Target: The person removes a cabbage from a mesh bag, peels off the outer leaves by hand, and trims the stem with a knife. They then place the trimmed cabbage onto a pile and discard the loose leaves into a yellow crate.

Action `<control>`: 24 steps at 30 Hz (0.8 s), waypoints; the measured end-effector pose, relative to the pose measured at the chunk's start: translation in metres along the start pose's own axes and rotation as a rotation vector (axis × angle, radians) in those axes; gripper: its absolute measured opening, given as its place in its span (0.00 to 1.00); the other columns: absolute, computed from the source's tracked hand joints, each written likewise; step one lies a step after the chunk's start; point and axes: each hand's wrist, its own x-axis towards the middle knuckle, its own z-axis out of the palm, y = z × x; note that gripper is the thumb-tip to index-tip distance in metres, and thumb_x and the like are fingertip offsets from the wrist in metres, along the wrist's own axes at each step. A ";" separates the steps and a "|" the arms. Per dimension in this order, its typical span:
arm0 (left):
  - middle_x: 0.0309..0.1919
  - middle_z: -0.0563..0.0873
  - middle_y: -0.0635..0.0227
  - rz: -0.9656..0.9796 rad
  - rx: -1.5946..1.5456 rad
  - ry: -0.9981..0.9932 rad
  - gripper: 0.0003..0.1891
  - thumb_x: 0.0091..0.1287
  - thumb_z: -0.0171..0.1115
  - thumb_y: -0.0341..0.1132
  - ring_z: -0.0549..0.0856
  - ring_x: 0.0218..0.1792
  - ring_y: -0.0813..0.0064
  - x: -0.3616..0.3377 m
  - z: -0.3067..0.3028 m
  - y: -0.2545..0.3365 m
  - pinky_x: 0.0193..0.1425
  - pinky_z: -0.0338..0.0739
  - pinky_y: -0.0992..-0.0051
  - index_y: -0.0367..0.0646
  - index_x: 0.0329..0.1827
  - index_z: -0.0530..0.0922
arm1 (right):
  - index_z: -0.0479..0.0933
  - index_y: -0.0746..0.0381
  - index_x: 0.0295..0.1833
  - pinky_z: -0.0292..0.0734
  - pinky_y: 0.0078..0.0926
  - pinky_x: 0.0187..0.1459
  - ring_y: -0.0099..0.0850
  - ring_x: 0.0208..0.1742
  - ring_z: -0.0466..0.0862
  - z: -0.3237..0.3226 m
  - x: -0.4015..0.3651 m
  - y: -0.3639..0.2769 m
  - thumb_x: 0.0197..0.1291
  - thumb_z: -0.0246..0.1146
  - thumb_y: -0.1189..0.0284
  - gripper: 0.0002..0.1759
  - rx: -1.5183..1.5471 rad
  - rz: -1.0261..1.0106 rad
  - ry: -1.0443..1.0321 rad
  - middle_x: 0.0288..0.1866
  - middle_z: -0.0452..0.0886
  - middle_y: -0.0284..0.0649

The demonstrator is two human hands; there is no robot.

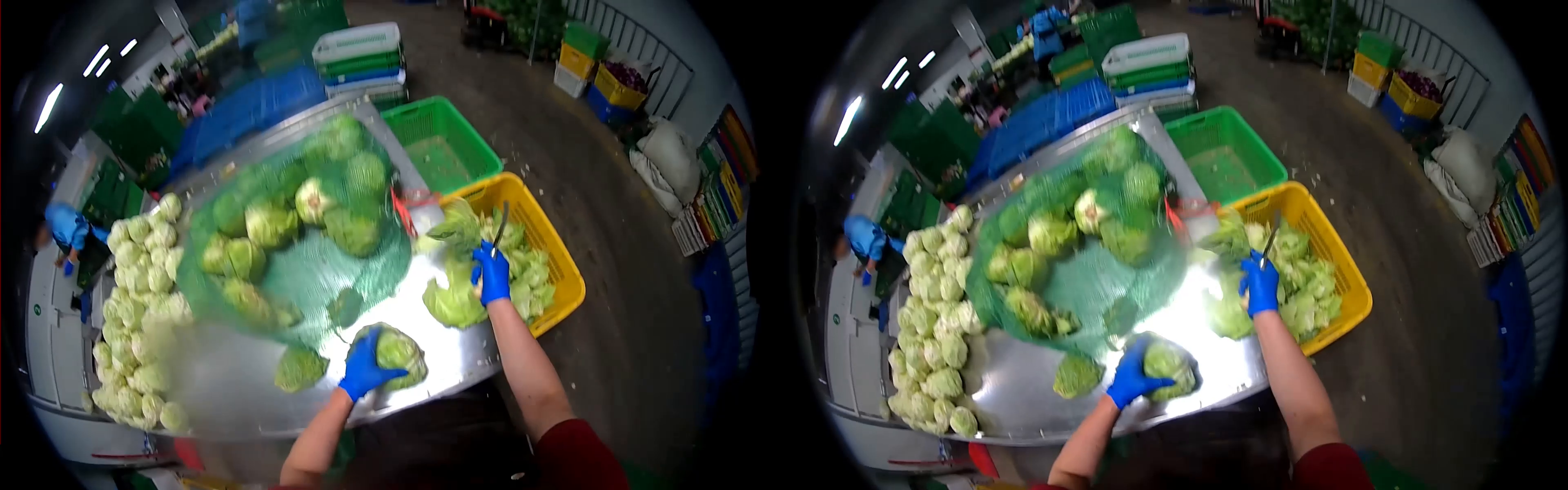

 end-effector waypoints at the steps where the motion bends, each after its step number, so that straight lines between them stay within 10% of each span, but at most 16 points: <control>1: 0.60 0.77 0.49 -0.006 0.011 -0.021 0.58 0.40 0.78 0.62 0.77 0.61 0.52 0.000 -0.005 0.013 0.68 0.70 0.61 0.37 0.71 0.62 | 0.73 0.59 0.60 0.65 0.21 0.17 0.20 0.18 0.70 0.002 -0.007 -0.006 0.59 0.65 0.70 0.22 -0.276 -0.078 -0.037 0.30 0.77 0.32; 3: 0.61 0.77 0.48 -0.079 0.019 -0.108 0.57 0.42 0.77 0.63 0.79 0.61 0.54 -0.006 -0.009 0.027 0.66 0.72 0.62 0.38 0.72 0.62 | 0.67 0.58 0.69 0.67 0.20 0.18 0.20 0.19 0.71 -0.028 -0.005 0.046 0.60 0.67 0.66 0.31 -0.613 -0.377 -0.273 0.41 0.81 0.34; 8: 0.61 0.76 0.50 0.308 0.393 0.022 0.47 0.45 0.75 0.62 0.76 0.62 0.50 -0.029 0.003 0.051 0.68 0.69 0.55 0.47 0.67 0.73 | 0.51 0.56 0.79 0.74 0.19 0.25 0.25 0.32 0.80 0.040 -0.078 0.015 0.53 0.70 0.46 0.54 -0.985 0.290 -0.942 0.67 0.74 0.46; 10: 0.63 0.74 0.55 0.340 0.254 0.009 0.39 0.48 0.75 0.53 0.73 0.64 0.50 -0.037 0.006 0.060 0.69 0.66 0.54 0.48 0.64 0.75 | 0.52 0.56 0.79 0.78 0.20 0.43 0.28 0.49 0.81 0.058 -0.082 0.010 0.53 0.70 0.46 0.54 -1.190 0.353 -1.132 0.71 0.71 0.46; 13: 0.61 0.76 0.57 0.385 0.269 0.045 0.38 0.48 0.74 0.49 0.75 0.62 0.51 -0.040 0.014 0.058 0.67 0.67 0.55 0.46 0.63 0.74 | 0.60 0.51 0.76 0.75 0.20 0.32 0.25 0.34 0.80 0.055 -0.079 0.041 0.53 0.70 0.45 0.49 -1.208 0.267 -1.456 0.56 0.81 0.42; 17: 0.59 0.78 0.57 0.358 0.184 0.043 0.37 0.49 0.74 0.48 0.75 0.61 0.52 -0.048 0.019 0.052 0.66 0.69 0.57 0.45 0.63 0.73 | 0.77 0.53 0.64 0.75 0.20 0.31 0.23 0.28 0.79 0.061 -0.086 0.034 0.54 0.71 0.49 0.34 -1.201 0.382 -1.437 0.40 0.85 0.37; 24: 0.60 0.77 0.56 0.403 0.304 0.088 0.39 0.48 0.74 0.50 0.76 0.61 0.49 -0.046 0.012 0.059 0.67 0.65 0.53 0.46 0.64 0.73 | 0.82 0.59 0.53 0.77 0.30 0.53 0.32 0.49 0.84 0.038 -0.070 0.061 0.58 0.69 0.56 0.23 -1.121 0.178 -1.337 0.46 0.86 0.43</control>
